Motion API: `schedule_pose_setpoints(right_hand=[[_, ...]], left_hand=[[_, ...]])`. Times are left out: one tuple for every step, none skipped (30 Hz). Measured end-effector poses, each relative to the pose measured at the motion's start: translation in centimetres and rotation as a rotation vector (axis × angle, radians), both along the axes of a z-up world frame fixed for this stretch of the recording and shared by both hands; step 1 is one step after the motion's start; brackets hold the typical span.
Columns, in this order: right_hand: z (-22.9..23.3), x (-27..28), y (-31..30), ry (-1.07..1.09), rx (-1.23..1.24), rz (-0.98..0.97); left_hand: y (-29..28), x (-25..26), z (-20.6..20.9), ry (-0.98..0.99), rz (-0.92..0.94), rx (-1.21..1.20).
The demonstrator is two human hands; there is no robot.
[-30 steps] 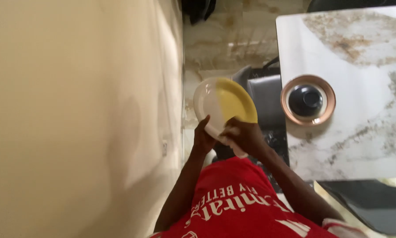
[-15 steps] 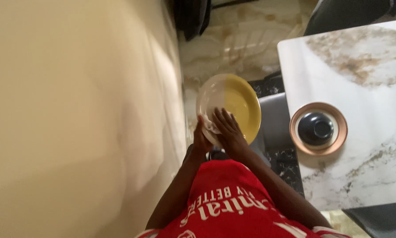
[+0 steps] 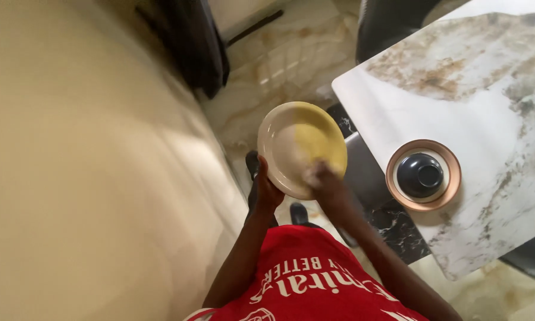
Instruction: Drying a plate with a cloth.
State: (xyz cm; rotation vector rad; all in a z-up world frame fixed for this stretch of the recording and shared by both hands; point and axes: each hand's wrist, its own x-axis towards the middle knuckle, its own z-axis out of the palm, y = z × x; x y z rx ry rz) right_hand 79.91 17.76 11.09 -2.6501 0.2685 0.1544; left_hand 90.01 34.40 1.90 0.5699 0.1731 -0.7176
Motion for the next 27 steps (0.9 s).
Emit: schedule_pose_setpoints(right_hand=[[-0.8,1.4,1.2,-0.054,0.161,0.039],[-1.4,2.8,2.8,-0.111,0.323,0.072],[-1.3,5.2,3.3,-0.115,0.322,0.035],[-1.4,7.6,3.7,-0.255,0.344,0.055],[-1.3,10.2,4.0,-0.394,0.361,0.077],[-1.1,12.9,2.7,-0.404,0.356,0.043],[-0.8,15.6,1.4,-0.434,0.302,-0.026],[-0.7,17.9,0.3,-0.457,0.249,-0.082],[-1.5,19.3,-1.5,-0.461,0.245,-0.104],[-2.2,20.7,-3.2,-0.460,0.161,-0.169],[-3.0,22.1,-5.0,-0.456,0.077,-0.235],[-3.6,21.9,-5.9,-0.454,0.077,-0.253],[-4.1,21.7,-6.8,-0.446,0.022,-0.301],[-4.5,21.8,-8.2,-0.445,-0.036,-0.343],[-3.5,21.7,-7.5,-0.450,-0.040,-0.356],[-2.4,21.8,-6.9,-0.323,0.163,-0.537],[-1.4,21.8,-6.4,-0.194,0.369,-0.713],[-4.2,21.0,-5.5,-0.192,0.370,-0.731],[-7.0,20.2,-4.8,-0.298,0.179,-0.440],[-9.9,19.3,-4.1,-0.398,-0.019,-0.152],[-8.6,20.7,-3.7,-0.397,-0.026,-0.174],[-7.2,22.2,-3.3,-0.382,0.085,-0.240],[-5.8,23.8,-3.1,-0.370,0.197,-0.305],[-4.8,25.3,-3.7,-0.376,0.190,-0.327],[-3.8,26.8,-4.3,-0.368,0.303,-0.387],[-2.8,28.3,-5.5,-0.363,0.410,-0.438],[-2.7,29.0,-7.9,-0.375,0.396,-0.451]], left_hand=[[-0.2,1.5,-0.7,-0.126,-0.051,0.081],[-0.2,3.0,-1.2,-0.253,-0.108,0.159],[-0.2,4.2,-2.1,-0.382,-0.165,0.233],[-0.2,5.5,-3.0,-0.517,-0.218,0.302],[-0.2,6.8,-3.8,-0.655,-0.270,0.367],[0.8,8.5,-6.0,-0.797,-0.319,0.429],[1.1,10.0,-8.0,-0.942,-0.366,0.487],[0.3,10.8,-10.2,-1.084,-0.399,0.546],[0.5,12.0,-11.2,-1.091,-0.419,0.536],[0.8,13.2,-12.0,-1.280,-0.272,0.549],[1.1,14.4,-12.9,-1.462,-0.114,0.554],[0.6,16.2,-11.6,-1.465,-0.132,0.545],[-0.1,17.7,-10.2,-0.540,-0.337,0.254],[-1.4,19.7,-8.9,0.388,-0.472,-0.044],[-1.7,20.9,-8.7,0.383,-0.485,-0.042],[-2.2,22.3,-8.6,0.335,-0.439,-0.015],[-2.9,23.7,-8.5,0.286,-0.392,0.010],[-3.3,24.3,-9.4,0.290,-0.409,0.015],[-3.8,24.9,-10.3,-0.235,-0.388,0.207],[-4.7,25.5,-11.3,-0.771,-0.350,0.375],[-5.8,26.2,-11.4,-0.776,-0.371,0.364],[-7.0,27.1,-11.5,-0.330,-0.501,0.213],[-8.3,27.9,-11.5,0.121,-0.616,0.064],[-10.3,28.2,-9.2,0.116,-0.640,0.062],[-12.3,28.4,-6.7,0.066,-0.707,0.081],[-14.6,28.6,-4.3,0.011,-0.767,0.092],[-15.9,29.0,-4.6,0.001,-0.784,0.082]])
